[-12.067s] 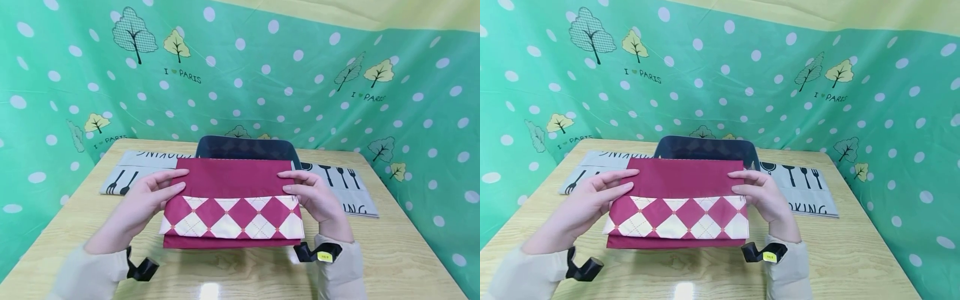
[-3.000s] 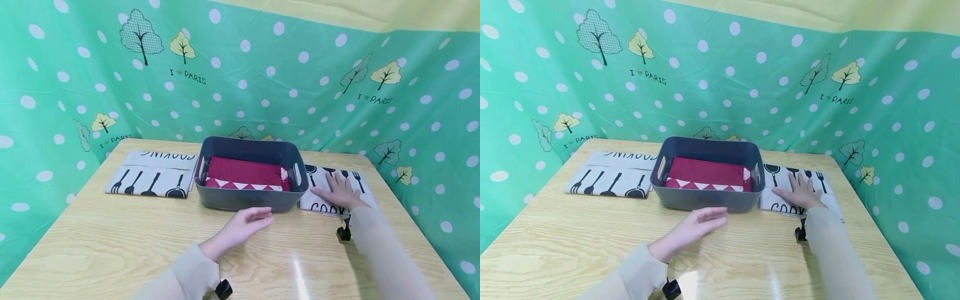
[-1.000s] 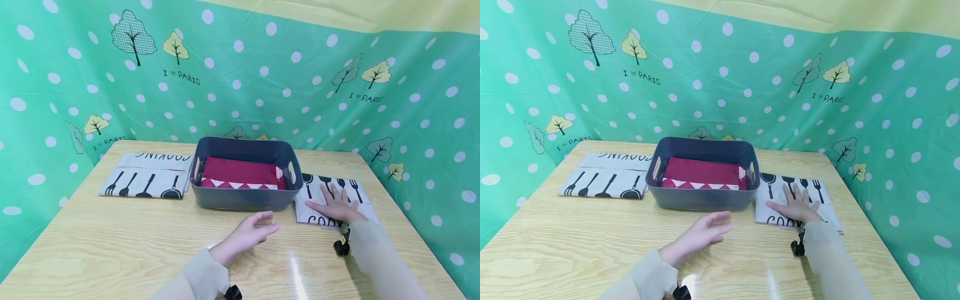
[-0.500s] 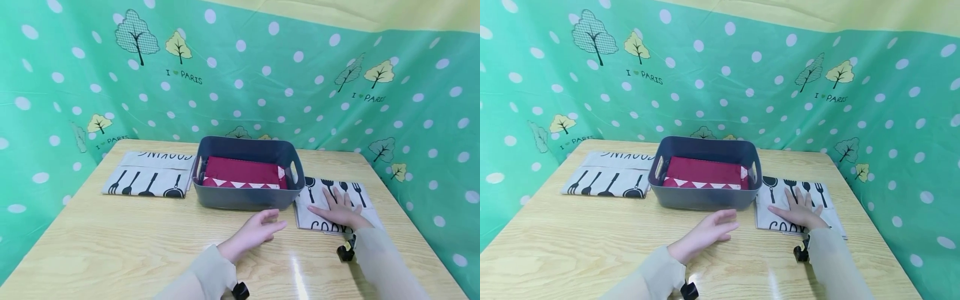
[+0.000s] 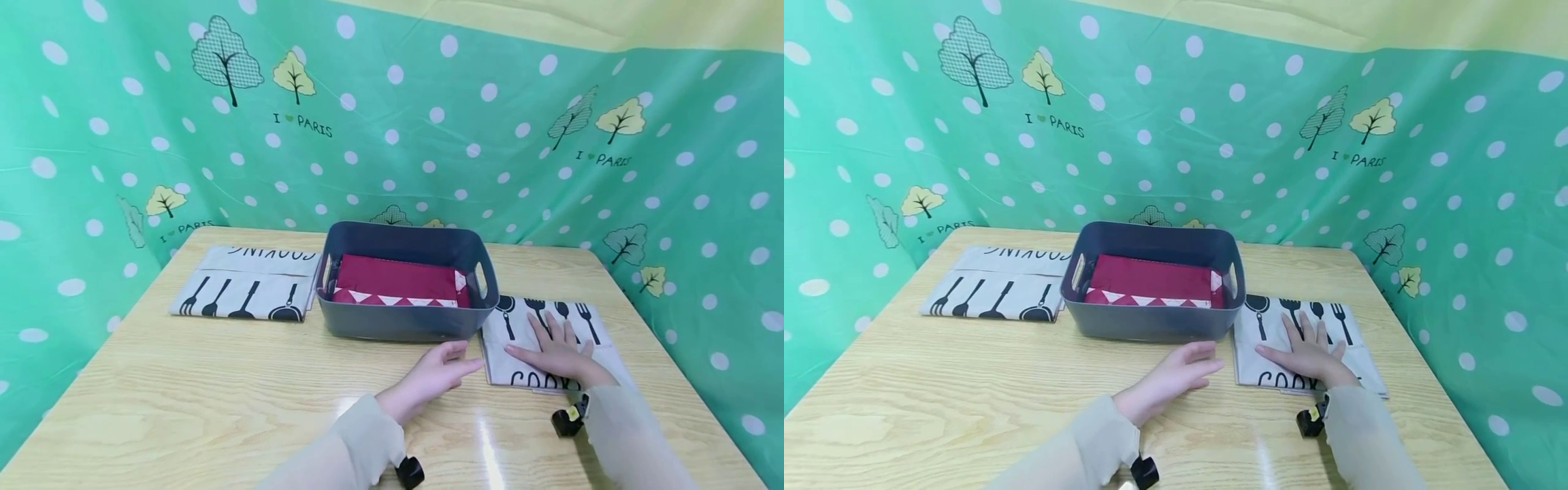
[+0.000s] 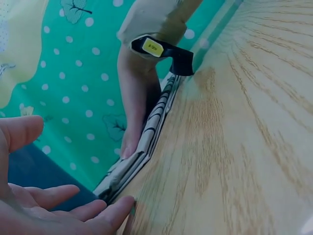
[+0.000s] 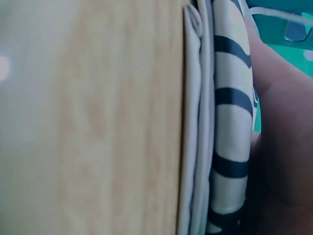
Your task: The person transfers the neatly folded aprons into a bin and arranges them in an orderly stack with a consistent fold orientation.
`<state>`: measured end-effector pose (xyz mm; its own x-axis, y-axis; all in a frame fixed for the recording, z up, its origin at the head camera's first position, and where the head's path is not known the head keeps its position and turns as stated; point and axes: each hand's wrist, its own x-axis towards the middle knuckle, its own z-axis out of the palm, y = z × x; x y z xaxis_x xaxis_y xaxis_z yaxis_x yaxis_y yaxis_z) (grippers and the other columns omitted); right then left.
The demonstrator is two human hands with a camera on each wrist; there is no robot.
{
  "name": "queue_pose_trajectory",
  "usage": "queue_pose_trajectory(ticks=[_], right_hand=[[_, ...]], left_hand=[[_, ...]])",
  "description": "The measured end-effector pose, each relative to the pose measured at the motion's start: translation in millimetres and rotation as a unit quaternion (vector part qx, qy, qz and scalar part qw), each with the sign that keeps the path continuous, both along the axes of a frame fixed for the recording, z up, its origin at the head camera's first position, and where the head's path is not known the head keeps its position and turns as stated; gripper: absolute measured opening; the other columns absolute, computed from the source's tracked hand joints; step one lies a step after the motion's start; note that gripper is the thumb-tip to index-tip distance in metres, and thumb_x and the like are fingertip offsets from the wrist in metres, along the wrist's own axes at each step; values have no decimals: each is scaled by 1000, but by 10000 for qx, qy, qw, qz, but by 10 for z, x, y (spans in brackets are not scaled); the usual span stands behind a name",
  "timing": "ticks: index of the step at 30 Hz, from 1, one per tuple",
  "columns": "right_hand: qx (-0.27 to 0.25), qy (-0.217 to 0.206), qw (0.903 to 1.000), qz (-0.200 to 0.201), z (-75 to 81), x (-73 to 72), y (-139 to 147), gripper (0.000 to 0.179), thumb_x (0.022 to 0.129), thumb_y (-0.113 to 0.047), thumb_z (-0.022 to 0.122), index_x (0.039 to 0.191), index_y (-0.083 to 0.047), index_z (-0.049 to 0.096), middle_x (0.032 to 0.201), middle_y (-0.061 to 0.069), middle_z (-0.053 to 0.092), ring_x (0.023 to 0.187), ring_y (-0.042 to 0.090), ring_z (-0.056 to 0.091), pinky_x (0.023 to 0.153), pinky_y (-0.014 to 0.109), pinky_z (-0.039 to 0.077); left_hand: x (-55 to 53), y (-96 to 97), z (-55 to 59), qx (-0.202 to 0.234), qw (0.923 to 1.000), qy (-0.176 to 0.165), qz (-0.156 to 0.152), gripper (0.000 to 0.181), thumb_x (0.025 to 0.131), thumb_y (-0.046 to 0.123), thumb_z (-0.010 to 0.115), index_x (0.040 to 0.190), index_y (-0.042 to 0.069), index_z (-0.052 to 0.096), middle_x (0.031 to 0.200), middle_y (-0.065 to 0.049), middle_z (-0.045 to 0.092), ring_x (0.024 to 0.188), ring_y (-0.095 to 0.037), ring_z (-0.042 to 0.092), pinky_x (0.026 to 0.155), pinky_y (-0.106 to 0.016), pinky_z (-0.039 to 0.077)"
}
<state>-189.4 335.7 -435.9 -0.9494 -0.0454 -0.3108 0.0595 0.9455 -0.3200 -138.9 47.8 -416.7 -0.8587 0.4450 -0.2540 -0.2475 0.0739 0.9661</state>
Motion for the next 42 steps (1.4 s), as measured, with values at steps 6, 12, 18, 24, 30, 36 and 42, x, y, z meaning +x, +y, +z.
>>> queue_pose_trajectory(ticks=[6,12,18,24,30,36,42], right_hand=[[51,-8,10000,-18,19,81,-42,116,80,-85,47,160,-13,5,162,27,-12,141,62,-15,94,84,-20],[-63,-108,9999,-11,80,174,-84,112,83,-80,50,160,-13,5,162,27,-13,141,62,-17,94,84,-20],[-39,-84,9999,40,21,147,-75,116,80,-84,48,160,-14,3,162,26,-14,141,62,-18,93,84,-21],[-8,-27,10000,10,-3,149,-54,118,78,-86,48,160,-13,4,162,28,-13,140,63,-17,92,84,-21],[69,103,9999,0,95,196,-98,113,81,-78,54,159,-9,10,160,33,-4,139,65,-9,96,87,-12],[219,490,9985,-48,216,215,-89,105,86,-71,55,155,1,22,155,40,8,137,66,9,98,87,10],[-26,454,9971,-617,325,168,49,105,90,-71,50,151,10,22,150,44,15,132,68,17,97,84,21]], left_hand=[[-2,10,-2,48,10000,14,16,67,93,36,67,146,1,45,149,-18,48,132,-32,51,101,-45,52],[1,19,-20,63,10000,33,18,67,94,36,67,146,2,44,149,-19,47,133,-33,50,101,-45,52],[4,11,-44,124,9998,61,113,70,93,35,68,148,0,41,150,-22,45,134,-36,49,101,-47,51],[35,58,-29,253,9996,-71,94,69,94,31,67,147,-4,40,149,-23,45,131,-36,51,101,-47,52],[38,127,6,219,9994,-234,95,68,94,31,68,147,-2,41,149,-21,46,133,-34,50,102,-47,51],[-6,181,43,-88,9997,-185,105,68,92,35,69,147,3,44,150,-14,48,137,-33,47,107,-49,46],[-69,269,109,-440,9989,3,142,64,92,36,69,145,6,48,148,-9,51,138,-30,46,111,-48,42]])
